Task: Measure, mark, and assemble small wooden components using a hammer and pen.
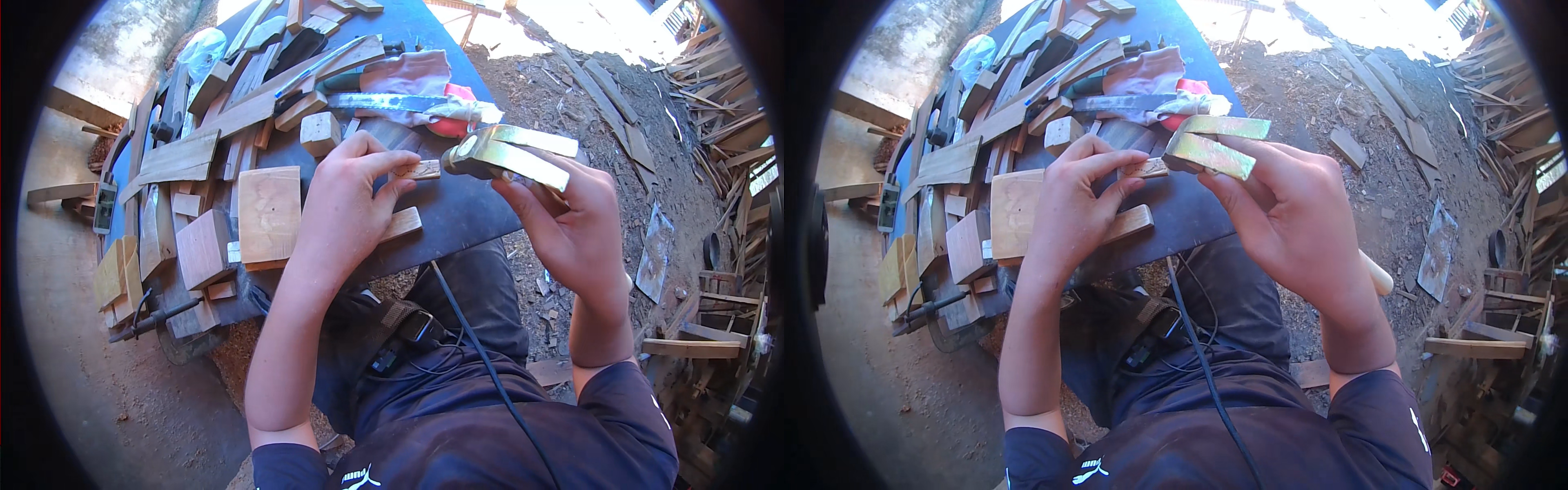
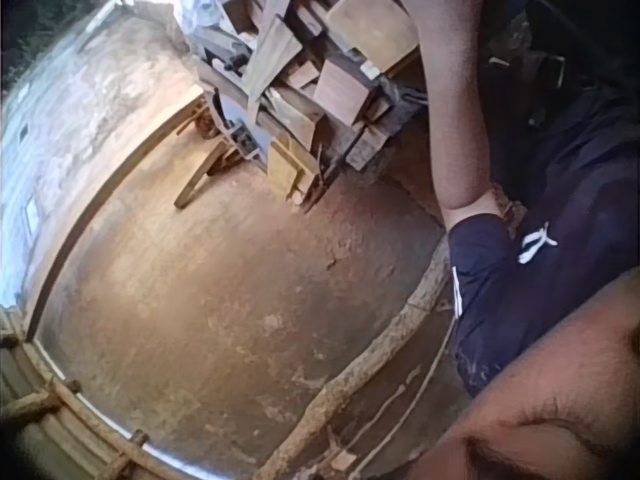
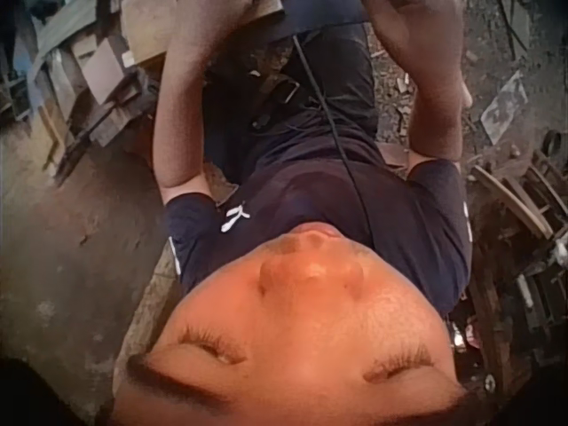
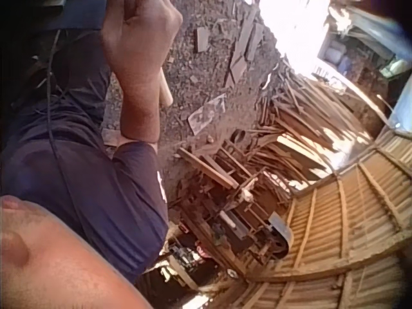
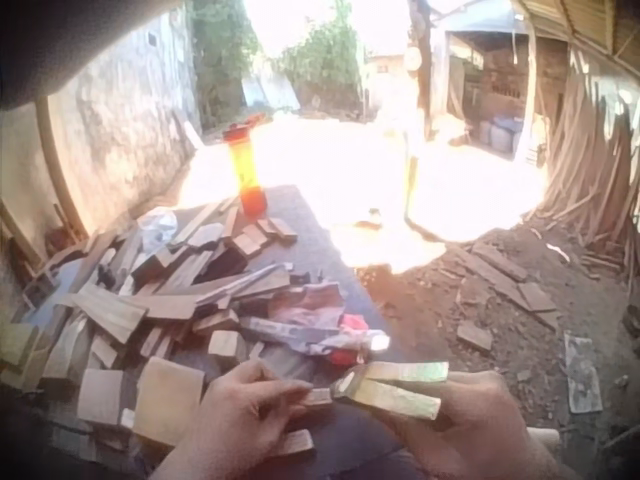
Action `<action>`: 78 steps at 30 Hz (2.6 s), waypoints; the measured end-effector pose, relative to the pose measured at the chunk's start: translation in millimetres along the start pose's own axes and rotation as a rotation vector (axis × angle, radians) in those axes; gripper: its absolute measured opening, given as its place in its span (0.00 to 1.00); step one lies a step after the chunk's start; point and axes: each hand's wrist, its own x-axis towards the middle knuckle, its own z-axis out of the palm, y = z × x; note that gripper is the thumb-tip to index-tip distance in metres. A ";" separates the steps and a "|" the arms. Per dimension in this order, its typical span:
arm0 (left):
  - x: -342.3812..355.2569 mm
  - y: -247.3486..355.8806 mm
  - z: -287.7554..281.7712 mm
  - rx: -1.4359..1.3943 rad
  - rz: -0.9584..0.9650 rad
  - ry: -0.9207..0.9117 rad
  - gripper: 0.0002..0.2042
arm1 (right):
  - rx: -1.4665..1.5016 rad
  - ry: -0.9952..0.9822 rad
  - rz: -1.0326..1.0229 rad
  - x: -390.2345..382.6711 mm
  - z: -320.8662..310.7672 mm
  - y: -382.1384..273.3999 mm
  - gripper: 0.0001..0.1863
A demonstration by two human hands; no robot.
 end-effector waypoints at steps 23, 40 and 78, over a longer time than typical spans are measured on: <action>16.3 8.4 -1.3 0.018 -0.046 -0.075 0.11 | -0.162 -0.012 -0.300 25.7 9.2 -12.4 0.13; 15.8 10.6 0.0 0.035 -0.091 -0.100 0.12 | -0.044 0.190 -0.267 18.3 16.2 -16.9 0.11; 13.9 11.0 1.4 0.047 -0.129 -0.058 0.12 | -0.228 -0.010 -0.137 6.5 19.2 -7.1 0.09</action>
